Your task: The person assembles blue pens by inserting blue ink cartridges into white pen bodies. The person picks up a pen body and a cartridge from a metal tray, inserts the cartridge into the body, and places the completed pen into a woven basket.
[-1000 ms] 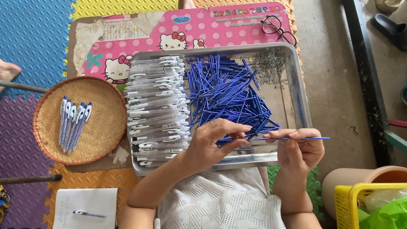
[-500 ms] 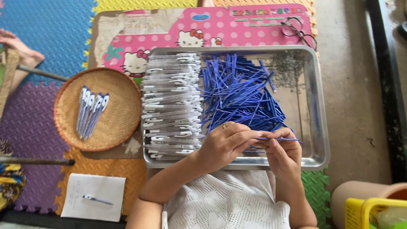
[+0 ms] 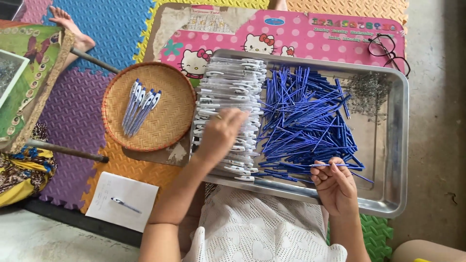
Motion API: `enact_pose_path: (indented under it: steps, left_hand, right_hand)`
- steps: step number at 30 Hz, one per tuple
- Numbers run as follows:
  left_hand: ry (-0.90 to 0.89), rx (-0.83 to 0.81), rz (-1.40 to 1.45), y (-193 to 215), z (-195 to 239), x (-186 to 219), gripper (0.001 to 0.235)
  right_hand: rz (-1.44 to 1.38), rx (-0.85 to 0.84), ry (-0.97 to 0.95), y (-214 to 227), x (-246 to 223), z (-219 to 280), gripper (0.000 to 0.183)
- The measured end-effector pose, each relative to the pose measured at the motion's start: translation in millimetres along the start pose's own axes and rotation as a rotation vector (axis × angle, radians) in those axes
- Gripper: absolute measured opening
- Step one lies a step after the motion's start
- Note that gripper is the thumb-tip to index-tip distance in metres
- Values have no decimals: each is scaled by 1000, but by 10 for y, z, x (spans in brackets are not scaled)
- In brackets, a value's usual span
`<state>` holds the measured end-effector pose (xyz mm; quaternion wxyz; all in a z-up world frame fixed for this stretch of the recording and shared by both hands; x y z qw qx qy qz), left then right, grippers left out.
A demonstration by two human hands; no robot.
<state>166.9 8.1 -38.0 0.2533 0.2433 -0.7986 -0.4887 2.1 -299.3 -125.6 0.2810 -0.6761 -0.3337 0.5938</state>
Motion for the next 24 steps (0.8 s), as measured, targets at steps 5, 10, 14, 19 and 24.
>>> enact_pose_path:
  steps: [5,10,14,19,24]
  left_hand:
    - [14,-77,-375,-23,-58,-490,41]
    - [28,-58,-346,473,-280,-275,59]
    - [63,378,596,1212,-183,31,15]
    - [136,559,1895,758,67,253,23]
    - [215,494,2161,411,67,504,23]
  right_hand:
    - [28,-4,4,-27,7,-25,20]
    - [39,80,-63,-318,-113,-54,9]
    - [285,-2,99,-682,-268,-125,14]
    - [572,-120,383,-1265,-467,-259,11]
    - [715,-170,517,-1569,-504,-377,4]
Point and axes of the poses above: each hand's wrist, its own z-axis away from the middle knuckle, its own y-axis out of the back of the hand, x = y × z, the point moved 6 cm from there along -z, towards the middle knuckle, and after that the axes turned 14 degrees about -x, right-handed, at the moved point
